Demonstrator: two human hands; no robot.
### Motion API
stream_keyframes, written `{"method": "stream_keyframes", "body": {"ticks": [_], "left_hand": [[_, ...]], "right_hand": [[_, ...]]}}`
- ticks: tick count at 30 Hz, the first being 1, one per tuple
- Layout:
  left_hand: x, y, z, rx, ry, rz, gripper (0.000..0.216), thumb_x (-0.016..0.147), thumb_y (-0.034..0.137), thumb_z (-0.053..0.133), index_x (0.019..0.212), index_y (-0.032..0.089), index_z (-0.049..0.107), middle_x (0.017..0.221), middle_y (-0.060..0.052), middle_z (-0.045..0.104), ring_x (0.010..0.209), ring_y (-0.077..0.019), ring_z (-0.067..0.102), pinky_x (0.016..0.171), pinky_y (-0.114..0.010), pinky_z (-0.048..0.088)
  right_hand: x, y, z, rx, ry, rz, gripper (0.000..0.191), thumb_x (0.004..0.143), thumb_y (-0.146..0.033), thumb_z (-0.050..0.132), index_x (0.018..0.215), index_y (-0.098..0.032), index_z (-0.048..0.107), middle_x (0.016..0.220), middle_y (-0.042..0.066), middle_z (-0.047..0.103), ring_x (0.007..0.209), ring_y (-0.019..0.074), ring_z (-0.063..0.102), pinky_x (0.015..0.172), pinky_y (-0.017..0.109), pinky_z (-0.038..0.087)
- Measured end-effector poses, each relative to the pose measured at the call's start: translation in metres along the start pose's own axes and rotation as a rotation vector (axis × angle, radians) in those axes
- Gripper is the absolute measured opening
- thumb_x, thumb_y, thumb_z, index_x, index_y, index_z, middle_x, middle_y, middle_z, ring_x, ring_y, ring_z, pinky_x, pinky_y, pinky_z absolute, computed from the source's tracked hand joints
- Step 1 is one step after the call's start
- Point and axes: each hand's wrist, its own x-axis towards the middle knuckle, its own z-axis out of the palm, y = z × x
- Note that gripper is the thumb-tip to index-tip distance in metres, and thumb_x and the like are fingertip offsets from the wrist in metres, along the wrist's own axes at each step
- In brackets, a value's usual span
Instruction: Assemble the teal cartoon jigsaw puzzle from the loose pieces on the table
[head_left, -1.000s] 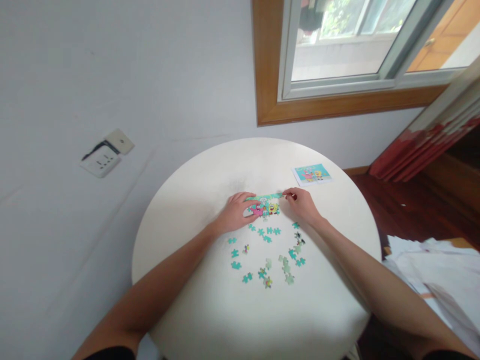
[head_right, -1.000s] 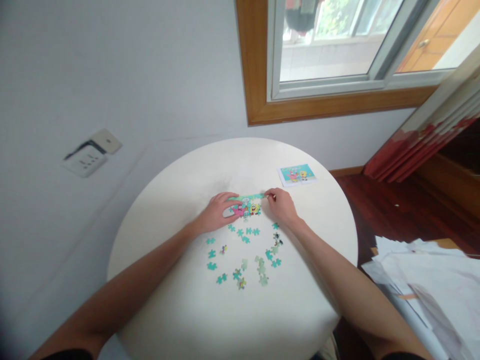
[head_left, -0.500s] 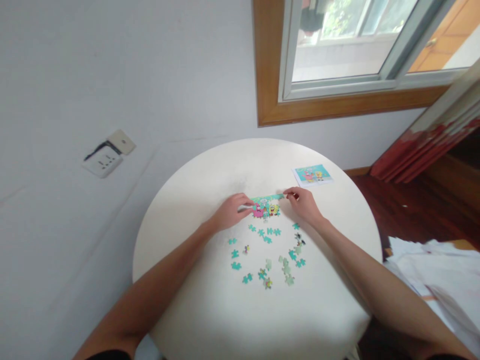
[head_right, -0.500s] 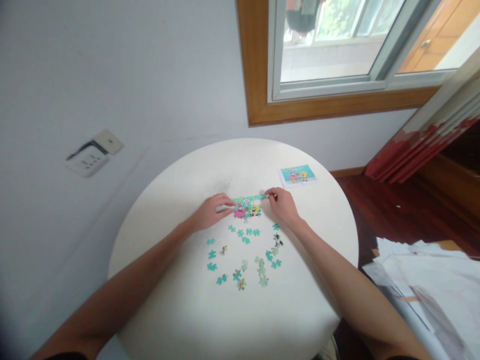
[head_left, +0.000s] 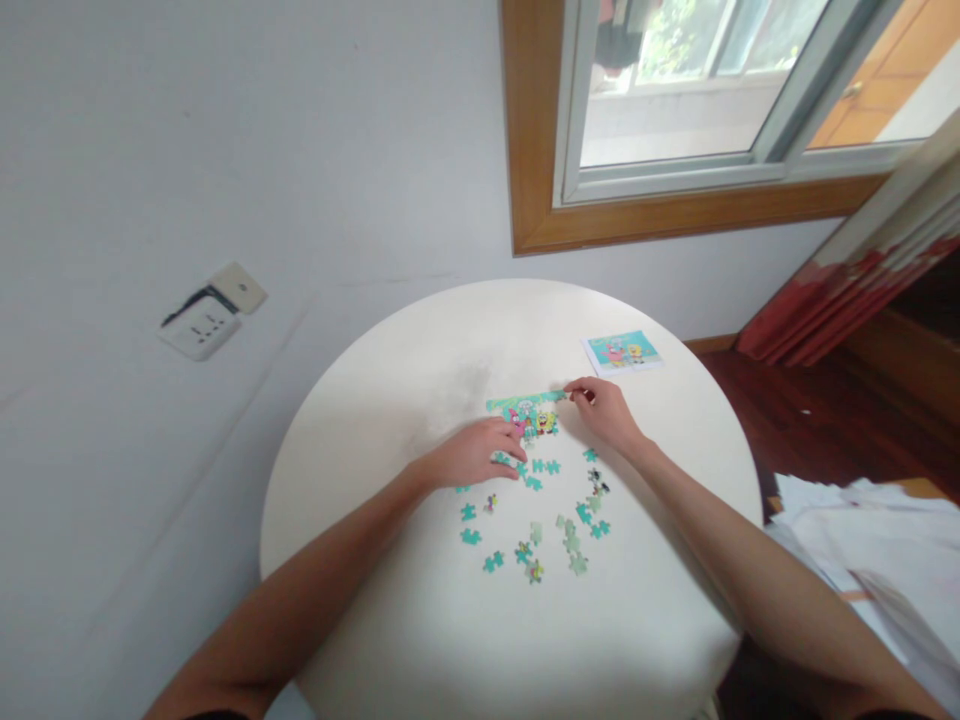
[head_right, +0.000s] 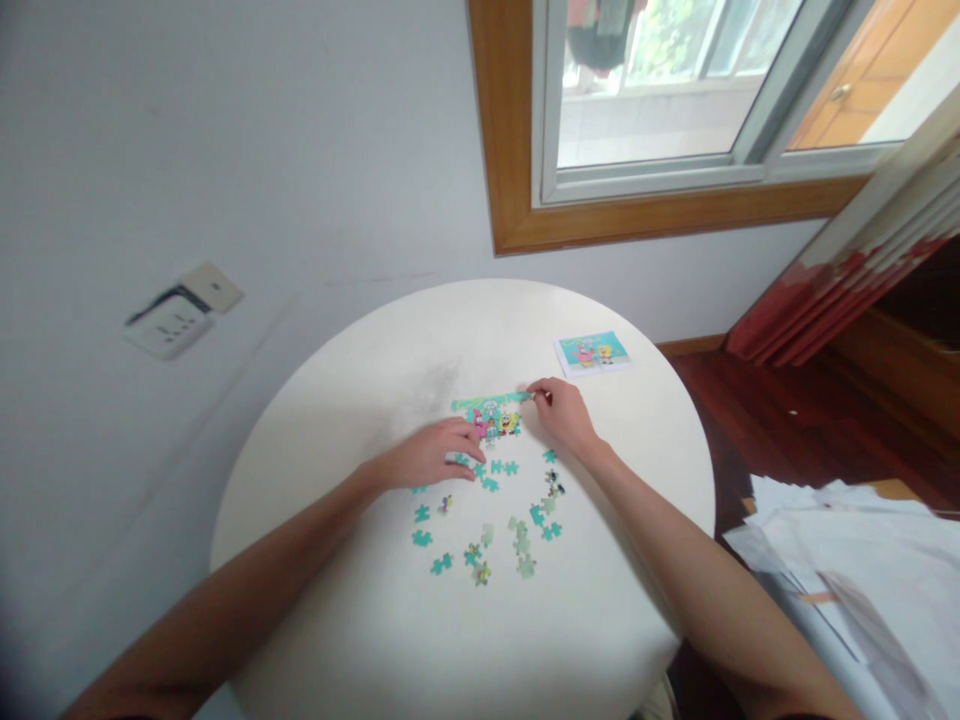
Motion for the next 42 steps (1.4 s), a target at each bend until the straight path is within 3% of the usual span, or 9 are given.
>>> {"method": "stream_keyframes", "body": {"ticks": [14, 19, 21, 24, 28, 31, 34, 38, 42], "left_hand": [[0.0, 0.011, -0.002, -0.031, -0.034, -0.011, 0.007, 0.089, 0.028, 0.068, 0.095, 0.024, 0.068, 0.104, -0.003, 0.066, 0.108, -0.0221, 0.059, 0.097, -0.035, 0.041], [0.0, 0.009, 0.0, -0.066, -0.002, -0.003, 0.007, 0.089, 0.026, 0.067, 0.087, 0.021, 0.062, 0.09, -0.002, 0.066, 0.094, -0.0192, 0.06, 0.088, -0.031, 0.044], [0.002, 0.008, 0.002, -0.08, 0.044, -0.043, 0.01, 0.09, 0.028, 0.064, 0.084, 0.02, 0.062, 0.084, -0.001, 0.065, 0.085, -0.0172, 0.06, 0.082, -0.029, 0.045], [0.005, 0.009, 0.004, -0.162, 0.222, -0.163, 0.01, 0.089, 0.027, 0.063, 0.083, 0.019, 0.064, 0.083, -0.001, 0.066, 0.077, -0.0148, 0.059, 0.075, -0.027, 0.047], [0.011, 0.012, 0.006, -0.254, 0.451, -0.302, 0.013, 0.085, 0.03, 0.068, 0.083, 0.017, 0.066, 0.079, 0.0, 0.068, 0.073, -0.0138, 0.059, 0.071, -0.026, 0.048], [0.013, 0.011, 0.008, -0.272, 0.527, -0.348, 0.019, 0.081, 0.036, 0.072, 0.08, 0.017, 0.068, 0.075, 0.001, 0.068, 0.067, -0.0126, 0.057, 0.064, -0.024, 0.045], [0.013, 0.009, 0.012, -0.293, 0.551, -0.36, 0.022, 0.081, 0.038, 0.071, 0.078, 0.017, 0.07, 0.072, 0.0, 0.069, 0.063, -0.012, 0.056, 0.06, -0.023, 0.043], [0.013, 0.005, 0.015, -0.268, 0.524, -0.309, 0.018, 0.086, 0.037, 0.069, 0.083, 0.019, 0.073, 0.082, -0.001, 0.074, 0.072, -0.0153, 0.063, 0.069, -0.027, 0.048], [0.014, -0.003, 0.016, -0.055, 0.532, -0.21, 0.016, 0.09, 0.035, 0.066, 0.097, 0.022, 0.074, 0.102, -0.004, 0.075, 0.097, -0.0217, 0.066, 0.092, -0.038, 0.049]], "right_hand": [[0.001, 0.005, 0.004, -0.002, -0.019, -0.01, 0.027, 0.084, -0.017, 0.049, 0.093, -0.015, 0.075, 0.087, 0.008, 0.075, 0.07, 0.0181, 0.063, 0.072, 0.03, 0.048], [0.001, 0.004, 0.004, 0.031, -0.013, -0.007, 0.027, 0.084, -0.017, 0.049, 0.092, -0.016, 0.075, 0.086, 0.007, 0.075, 0.07, 0.0175, 0.063, 0.071, 0.03, 0.048], [0.0, 0.001, 0.003, 0.054, -0.012, -0.009, 0.027, 0.084, -0.017, 0.049, 0.091, -0.016, 0.075, 0.085, 0.007, 0.075, 0.069, 0.0172, 0.063, 0.071, 0.03, 0.048], [-0.001, -0.007, 0.003, 0.106, -0.04, -0.02, 0.025, 0.085, -0.019, 0.05, 0.09, -0.016, 0.074, 0.083, 0.006, 0.074, 0.068, 0.0164, 0.061, 0.069, 0.029, 0.047], [-0.01, -0.024, 0.01, 0.278, -0.211, -0.031, 0.021, 0.085, -0.026, 0.057, 0.093, -0.016, 0.074, 0.077, 0.004, 0.072, 0.066, 0.015, 0.06, 0.065, 0.027, 0.047], [-0.018, -0.035, 0.021, 0.448, -0.315, -0.022, 0.021, 0.08, -0.029, 0.066, 0.095, -0.016, 0.073, 0.077, 0.003, 0.072, 0.068, 0.0147, 0.062, 0.064, 0.026, 0.048], [-0.024, -0.041, 0.03, 0.587, -0.335, 0.023, 0.017, 0.077, -0.029, 0.069, 0.088, -0.017, 0.072, 0.073, 0.001, 0.071, 0.065, 0.0135, 0.061, 0.062, 0.025, 0.047], [-0.02, -0.039, 0.03, 0.656, -0.272, 0.124, 0.013, 0.072, -0.028, 0.071, 0.078, -0.016, 0.07, 0.062, -0.001, 0.066, 0.057, 0.0122, 0.057, 0.057, 0.025, 0.045], [-0.009, -0.03, 0.022, 0.626, -0.175, 0.168, 0.016, 0.07, -0.03, 0.067, 0.077, -0.015, 0.07, 0.06, -0.001, 0.064, 0.055, 0.0117, 0.055, 0.055, 0.025, 0.044]]}}
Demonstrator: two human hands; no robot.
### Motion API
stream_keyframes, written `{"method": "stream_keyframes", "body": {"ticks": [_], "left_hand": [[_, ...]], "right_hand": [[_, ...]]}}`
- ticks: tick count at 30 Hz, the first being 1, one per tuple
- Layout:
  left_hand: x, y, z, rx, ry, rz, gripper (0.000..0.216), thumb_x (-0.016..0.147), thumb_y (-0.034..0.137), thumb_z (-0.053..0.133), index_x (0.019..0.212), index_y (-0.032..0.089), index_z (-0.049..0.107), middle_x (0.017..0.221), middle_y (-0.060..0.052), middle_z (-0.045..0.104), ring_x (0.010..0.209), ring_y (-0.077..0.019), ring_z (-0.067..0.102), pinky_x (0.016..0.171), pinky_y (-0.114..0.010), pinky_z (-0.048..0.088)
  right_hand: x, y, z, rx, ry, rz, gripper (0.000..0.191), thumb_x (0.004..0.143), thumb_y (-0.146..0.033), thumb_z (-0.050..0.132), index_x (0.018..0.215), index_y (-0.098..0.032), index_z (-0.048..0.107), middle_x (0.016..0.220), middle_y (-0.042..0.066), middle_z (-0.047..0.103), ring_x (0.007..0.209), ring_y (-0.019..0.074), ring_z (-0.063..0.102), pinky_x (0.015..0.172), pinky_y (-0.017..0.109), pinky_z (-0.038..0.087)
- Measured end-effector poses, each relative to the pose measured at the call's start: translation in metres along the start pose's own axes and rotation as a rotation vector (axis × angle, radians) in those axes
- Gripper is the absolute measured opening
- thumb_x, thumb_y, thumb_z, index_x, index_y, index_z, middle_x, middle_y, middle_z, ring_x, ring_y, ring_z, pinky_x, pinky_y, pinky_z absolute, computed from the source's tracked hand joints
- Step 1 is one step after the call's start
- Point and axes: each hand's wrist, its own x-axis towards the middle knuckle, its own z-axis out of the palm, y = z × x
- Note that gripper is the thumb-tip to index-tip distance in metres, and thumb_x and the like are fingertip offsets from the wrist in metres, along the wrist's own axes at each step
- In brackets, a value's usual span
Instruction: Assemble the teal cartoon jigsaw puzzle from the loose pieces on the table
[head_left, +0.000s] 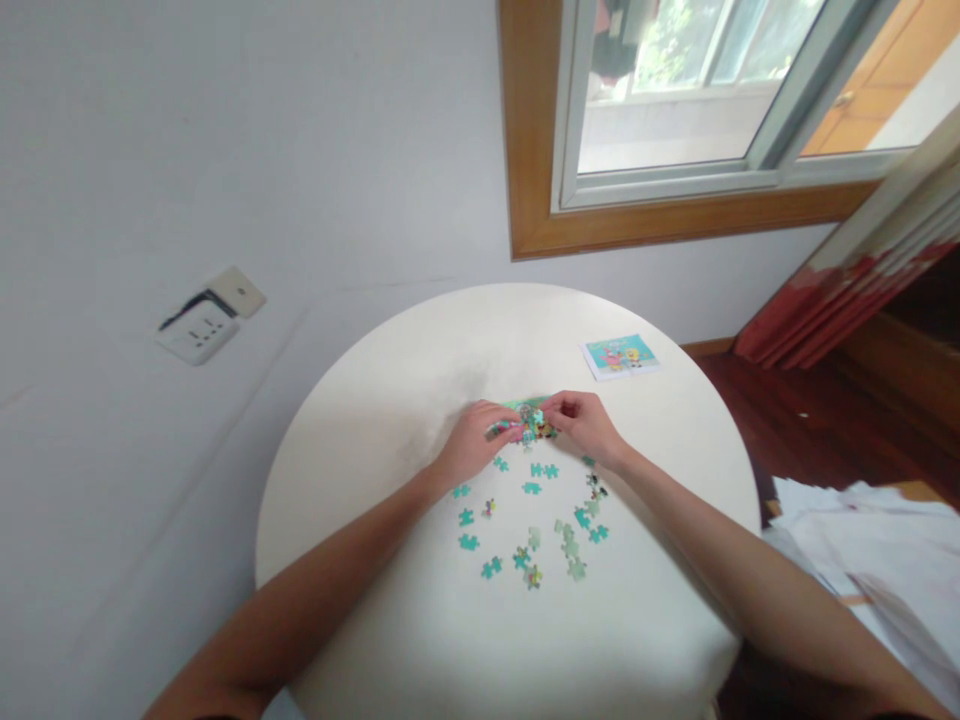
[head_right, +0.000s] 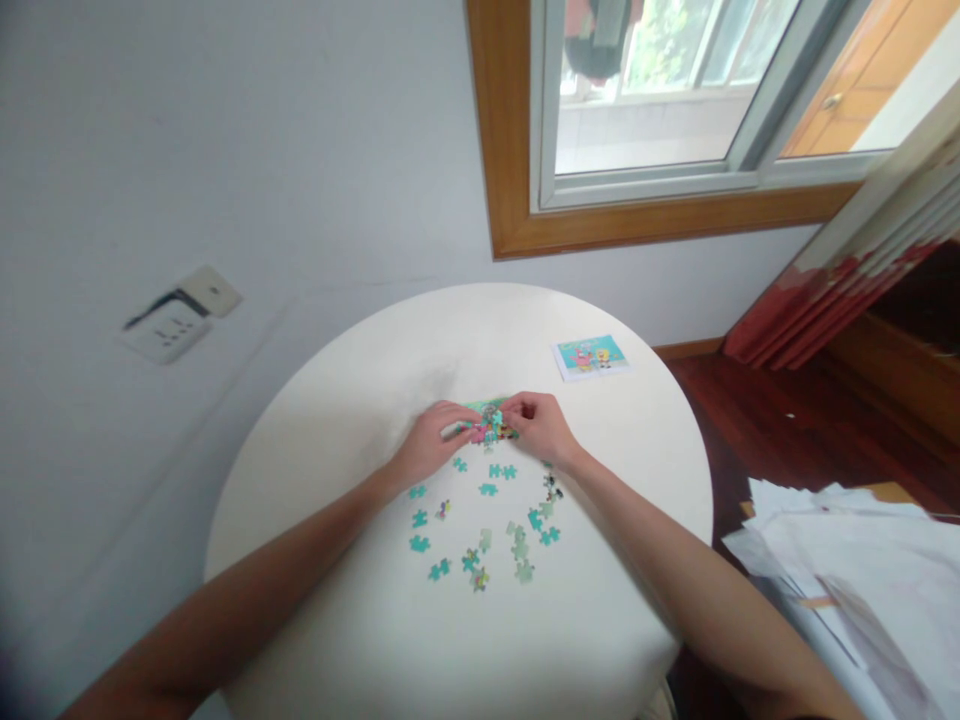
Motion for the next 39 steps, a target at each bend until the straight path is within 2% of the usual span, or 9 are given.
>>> {"method": "stream_keyframes", "body": {"ticks": [4, 7, 12, 18, 26, 31, 36, 39], "left_hand": [[-0.003, -0.01, 0.004, 0.237, -0.064, 0.063, 0.034, 0.091, 0.037, 0.065, 0.124, 0.026, 0.065, 0.136, -0.006, 0.062, 0.128, -0.0257, 0.052, 0.11, -0.047, 0.038], [-0.006, -0.015, 0.006, 0.326, -0.157, 0.071, 0.043, 0.091, 0.041, 0.064, 0.132, 0.029, 0.06, 0.147, -0.005, 0.052, 0.139, -0.0275, 0.042, 0.114, -0.049, 0.034], [-0.007, -0.015, 0.005, 0.329, -0.181, 0.119, 0.038, 0.092, 0.039, 0.062, 0.128, 0.028, 0.062, 0.145, -0.005, 0.054, 0.135, -0.026, 0.046, 0.113, -0.046, 0.036], [-0.006, -0.008, 0.003, 0.29, -0.208, 0.162, 0.034, 0.093, 0.038, 0.061, 0.126, 0.029, 0.064, 0.141, -0.005, 0.056, 0.132, -0.026, 0.049, 0.112, -0.045, 0.038], [-0.007, -0.003, 0.004, 0.276, -0.221, 0.175, 0.033, 0.092, 0.036, 0.063, 0.124, 0.03, 0.063, 0.14, -0.004, 0.056, 0.131, -0.0251, 0.048, 0.11, -0.044, 0.038], [-0.007, -0.005, 0.005, 0.285, -0.222, 0.179, 0.033, 0.093, 0.037, 0.062, 0.126, 0.03, 0.062, 0.14, -0.004, 0.055, 0.131, -0.0249, 0.047, 0.11, -0.044, 0.038], [-0.008, -0.006, 0.005, 0.298, -0.217, 0.179, 0.034, 0.093, 0.037, 0.062, 0.126, 0.03, 0.061, 0.139, -0.004, 0.056, 0.13, -0.0248, 0.048, 0.11, -0.043, 0.037], [-0.008, -0.006, 0.005, 0.302, -0.213, 0.18, 0.033, 0.093, 0.037, 0.061, 0.125, 0.03, 0.062, 0.139, -0.004, 0.056, 0.131, -0.0248, 0.047, 0.11, -0.043, 0.038]], "right_hand": [[0.005, 0.0, -0.01, -0.023, 0.065, -0.007, 0.018, 0.069, -0.027, 0.063, 0.08, -0.015, 0.07, 0.064, -0.001, 0.065, 0.058, 0.012, 0.057, 0.058, 0.025, 0.047], [0.005, -0.001, -0.012, -0.005, 0.084, 0.018, 0.017, 0.07, -0.026, 0.062, 0.08, -0.015, 0.07, 0.069, 0.001, 0.067, 0.063, 0.0133, 0.061, 0.062, 0.027, 0.051], [0.004, -0.003, -0.014, 0.059, 0.09, 0.05, 0.013, 0.068, -0.023, 0.062, 0.077, -0.016, 0.068, 0.07, 0.001, 0.066, 0.066, 0.0151, 0.066, 0.067, 0.03, 0.056], [0.006, -0.001, -0.017, 0.051, 0.094, 0.033, 0.016, 0.067, -0.023, 0.068, 0.081, -0.015, 0.068, 0.066, 0.0, 0.065, 0.067, 0.0162, 0.066, 0.066, 0.03, 0.053], [0.01, 0.005, -0.02, 0.06, 0.057, -0.049, 0.028, 0.064, -0.026, 0.075, 0.089, -0.016, 0.066, 0.066, -0.002, 0.064, 0.06, 0.013, 0.058, 0.061, 0.028, 0.048], [0.011, 0.011, -0.021, -0.173, 0.031, -0.126, 0.011, 0.074, -0.027, 0.067, 0.078, -0.017, 0.068, 0.065, 0.001, 0.065, 0.058, 0.0145, 0.056, 0.058, 0.027, 0.044], [0.009, 0.01, -0.021, -0.49, -0.068, -0.29, 0.018, 0.082, -0.012, 0.057, 0.08, -0.018, 0.074, 0.079, 0.005, 0.072, 0.073, 0.0174, 0.062, 0.069, 0.028, 0.045], [0.01, 0.008, -0.019, -0.601, -0.134, -0.307, 0.019, 0.082, -0.007, 0.057, 0.083, -0.017, 0.073, 0.078, 0.004, 0.071, 0.071, 0.0161, 0.06, 0.069, 0.026, 0.043]]}}
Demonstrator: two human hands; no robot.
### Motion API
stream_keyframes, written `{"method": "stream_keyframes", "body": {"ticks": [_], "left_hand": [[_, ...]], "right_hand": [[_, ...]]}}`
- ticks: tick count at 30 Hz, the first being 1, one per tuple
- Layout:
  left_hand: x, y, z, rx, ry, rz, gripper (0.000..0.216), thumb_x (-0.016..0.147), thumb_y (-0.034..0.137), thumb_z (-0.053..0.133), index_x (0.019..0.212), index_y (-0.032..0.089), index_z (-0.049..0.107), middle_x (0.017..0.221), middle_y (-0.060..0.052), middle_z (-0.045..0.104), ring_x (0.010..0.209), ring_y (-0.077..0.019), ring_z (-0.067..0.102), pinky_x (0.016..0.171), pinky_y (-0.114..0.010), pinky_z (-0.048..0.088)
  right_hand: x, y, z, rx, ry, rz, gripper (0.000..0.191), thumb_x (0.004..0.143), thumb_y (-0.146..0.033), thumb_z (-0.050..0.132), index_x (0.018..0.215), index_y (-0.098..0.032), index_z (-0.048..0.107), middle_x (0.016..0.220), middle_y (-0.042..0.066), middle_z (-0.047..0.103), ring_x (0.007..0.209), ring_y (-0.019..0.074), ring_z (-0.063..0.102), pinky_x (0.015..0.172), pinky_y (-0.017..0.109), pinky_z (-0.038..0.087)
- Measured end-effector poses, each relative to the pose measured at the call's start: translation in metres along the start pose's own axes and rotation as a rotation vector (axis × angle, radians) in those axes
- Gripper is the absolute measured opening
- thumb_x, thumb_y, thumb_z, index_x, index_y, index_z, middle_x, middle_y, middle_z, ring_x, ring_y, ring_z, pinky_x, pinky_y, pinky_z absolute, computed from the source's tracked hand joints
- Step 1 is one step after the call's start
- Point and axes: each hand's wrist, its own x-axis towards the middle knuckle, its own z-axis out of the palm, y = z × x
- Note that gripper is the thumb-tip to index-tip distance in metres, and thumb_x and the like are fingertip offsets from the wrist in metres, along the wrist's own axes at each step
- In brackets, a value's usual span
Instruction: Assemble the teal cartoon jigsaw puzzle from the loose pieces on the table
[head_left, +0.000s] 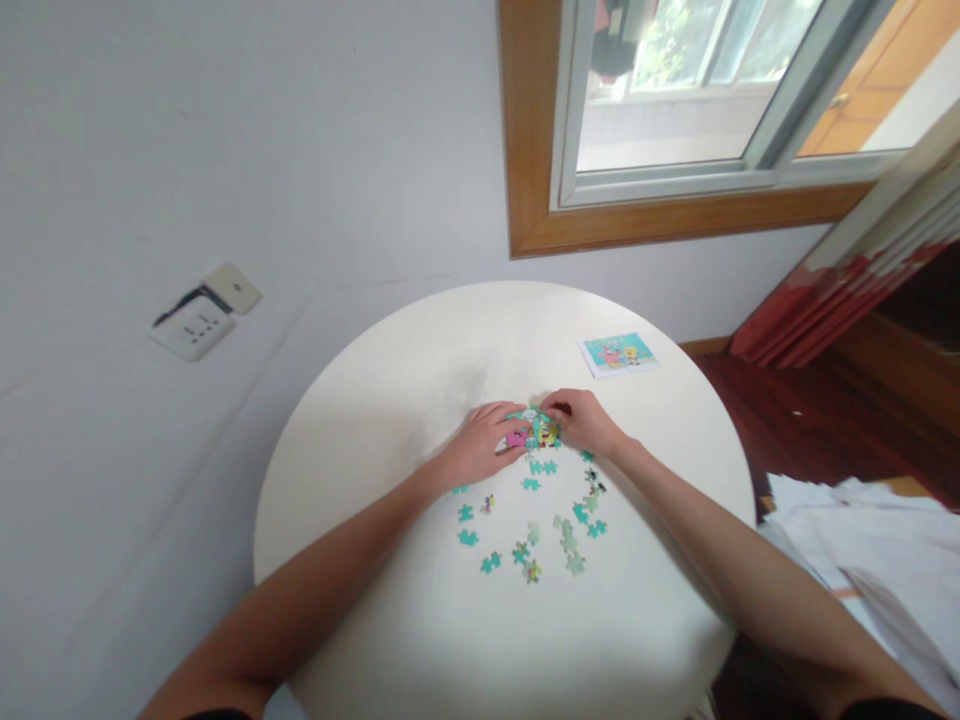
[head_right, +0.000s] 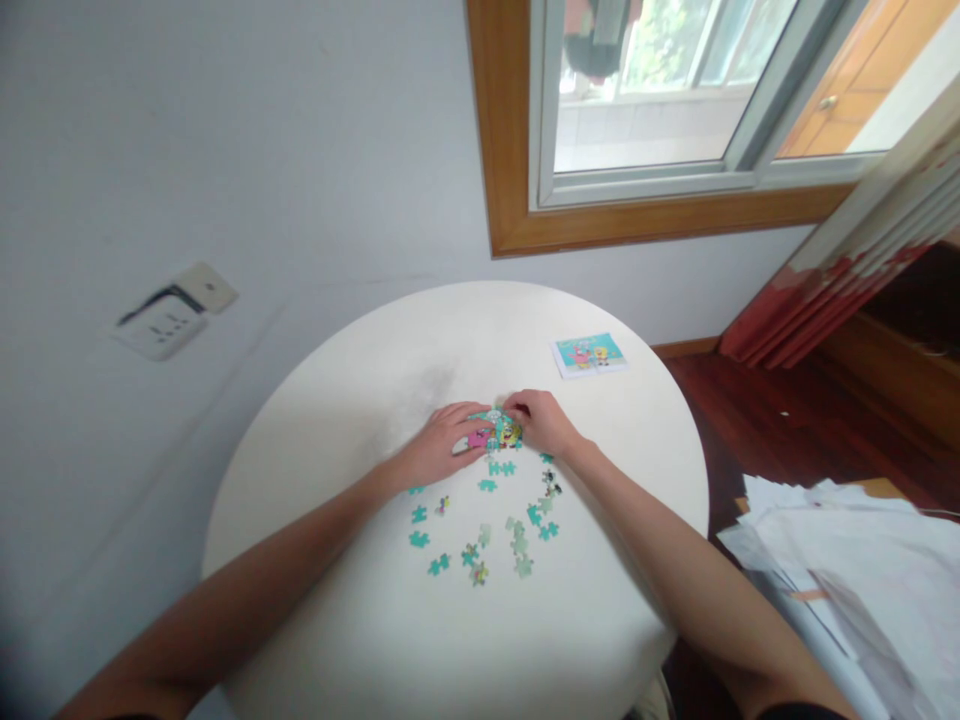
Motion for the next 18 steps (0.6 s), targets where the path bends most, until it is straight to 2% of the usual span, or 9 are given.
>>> {"method": "stream_keyframes", "body": {"ticks": [7, 18], "left_hand": [[0.0003, 0.001, 0.0001, -0.002, 0.005, -0.002, 0.031, 0.093, 0.037, 0.061, 0.123, 0.029, 0.063, 0.139, -0.005, 0.055, 0.13, -0.0252, 0.047, 0.11, -0.043, 0.038], [0.0005, 0.0004, 0.0009, 0.001, -0.001, -0.005, 0.032, 0.093, 0.037, 0.061, 0.124, 0.029, 0.063, 0.139, -0.005, 0.055, 0.131, -0.025, 0.047, 0.11, -0.044, 0.037]], "right_hand": [[0.0038, 0.0016, 0.0021, -0.085, -0.046, -0.005, 0.017, 0.081, -0.004, 0.06, 0.082, -0.016, 0.072, 0.078, 0.004, 0.07, 0.072, 0.016, 0.06, 0.07, 0.025, 0.043], [0.0037, -0.0008, 0.0051, -0.149, -0.045, -0.039, 0.018, 0.084, -0.005, 0.06, 0.081, -0.018, 0.073, 0.083, 0.004, 0.065, 0.079, 0.0162, 0.059, 0.074, 0.025, 0.043]]}}
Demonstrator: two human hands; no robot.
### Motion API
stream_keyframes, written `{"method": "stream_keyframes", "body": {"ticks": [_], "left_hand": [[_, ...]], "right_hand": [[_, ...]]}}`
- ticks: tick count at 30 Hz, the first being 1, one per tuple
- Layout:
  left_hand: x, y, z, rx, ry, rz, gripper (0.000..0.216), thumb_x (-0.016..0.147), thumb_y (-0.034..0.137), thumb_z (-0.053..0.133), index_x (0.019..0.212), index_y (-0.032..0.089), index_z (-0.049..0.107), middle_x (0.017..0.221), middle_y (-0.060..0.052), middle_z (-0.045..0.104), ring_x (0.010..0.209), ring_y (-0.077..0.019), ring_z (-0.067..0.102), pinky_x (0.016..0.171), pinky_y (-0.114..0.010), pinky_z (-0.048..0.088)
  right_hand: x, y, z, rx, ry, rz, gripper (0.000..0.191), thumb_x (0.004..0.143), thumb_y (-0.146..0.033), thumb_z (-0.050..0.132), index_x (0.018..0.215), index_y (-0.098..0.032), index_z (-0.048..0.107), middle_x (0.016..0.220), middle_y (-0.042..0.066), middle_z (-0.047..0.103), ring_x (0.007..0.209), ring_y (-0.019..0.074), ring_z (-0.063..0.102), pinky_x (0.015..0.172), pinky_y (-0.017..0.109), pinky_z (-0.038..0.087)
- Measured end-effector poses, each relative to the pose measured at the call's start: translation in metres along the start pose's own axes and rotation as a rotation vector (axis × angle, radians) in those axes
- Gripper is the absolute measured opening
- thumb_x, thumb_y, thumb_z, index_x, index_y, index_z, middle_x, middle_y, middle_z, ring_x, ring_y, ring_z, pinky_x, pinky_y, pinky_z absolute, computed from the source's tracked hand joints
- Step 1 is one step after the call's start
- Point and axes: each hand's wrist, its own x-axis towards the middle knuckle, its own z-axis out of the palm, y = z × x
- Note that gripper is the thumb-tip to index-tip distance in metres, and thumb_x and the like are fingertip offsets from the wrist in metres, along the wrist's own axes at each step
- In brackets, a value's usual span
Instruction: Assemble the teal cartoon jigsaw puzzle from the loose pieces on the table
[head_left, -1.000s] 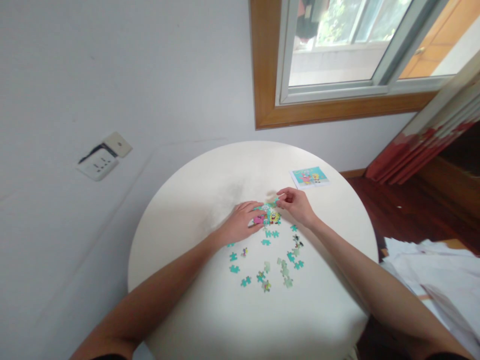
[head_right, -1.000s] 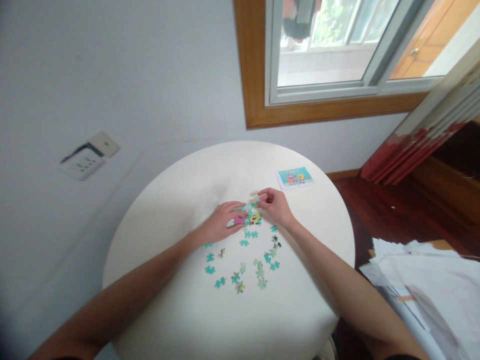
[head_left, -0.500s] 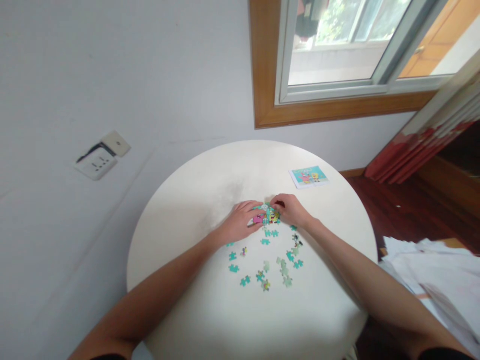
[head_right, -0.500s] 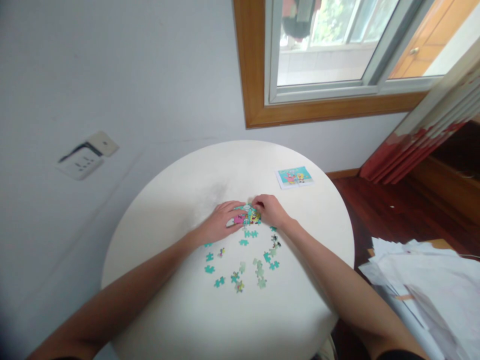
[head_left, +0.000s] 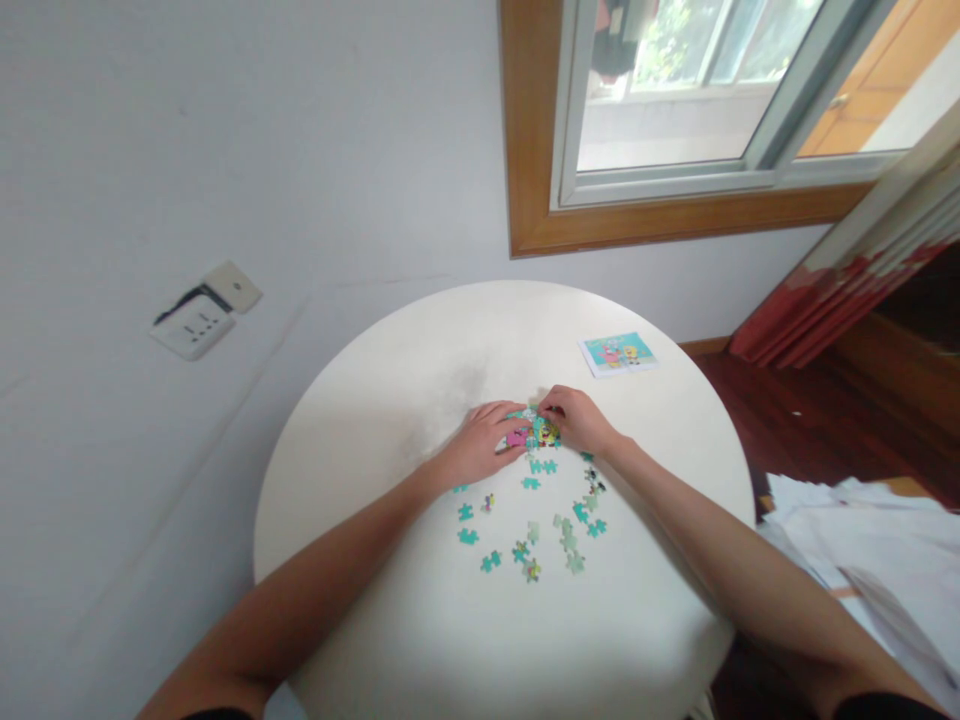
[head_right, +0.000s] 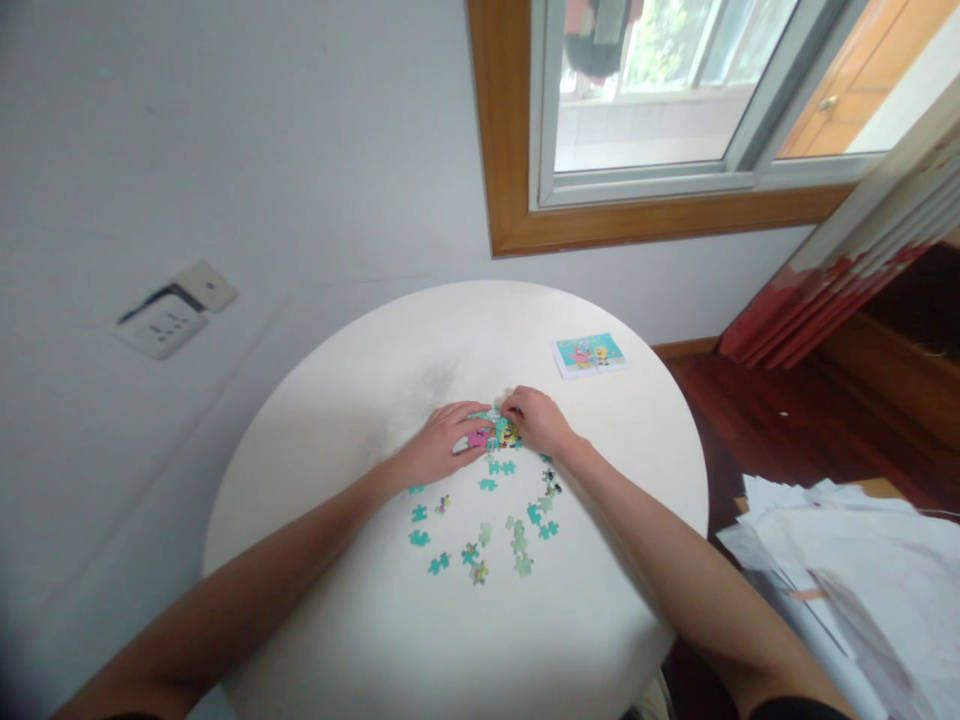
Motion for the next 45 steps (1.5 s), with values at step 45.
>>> {"method": "stream_keyframes", "body": {"ticks": [45], "left_hand": [[0.0, 0.001, -0.002, 0.002, -0.007, -0.008, 0.033, 0.094, 0.039, 0.06, 0.126, 0.03, 0.062, 0.14, -0.005, 0.055, 0.131, -0.025, 0.047, 0.111, -0.045, 0.037]], "right_hand": [[-0.008, 0.004, -0.009, -0.089, 0.058, -0.026, 0.047, 0.075, 0.009, 0.049, 0.088, -0.023, 0.081, 0.095, 0.008, 0.063, 0.092, 0.0217, 0.053, 0.083, 0.033, 0.045]]}}
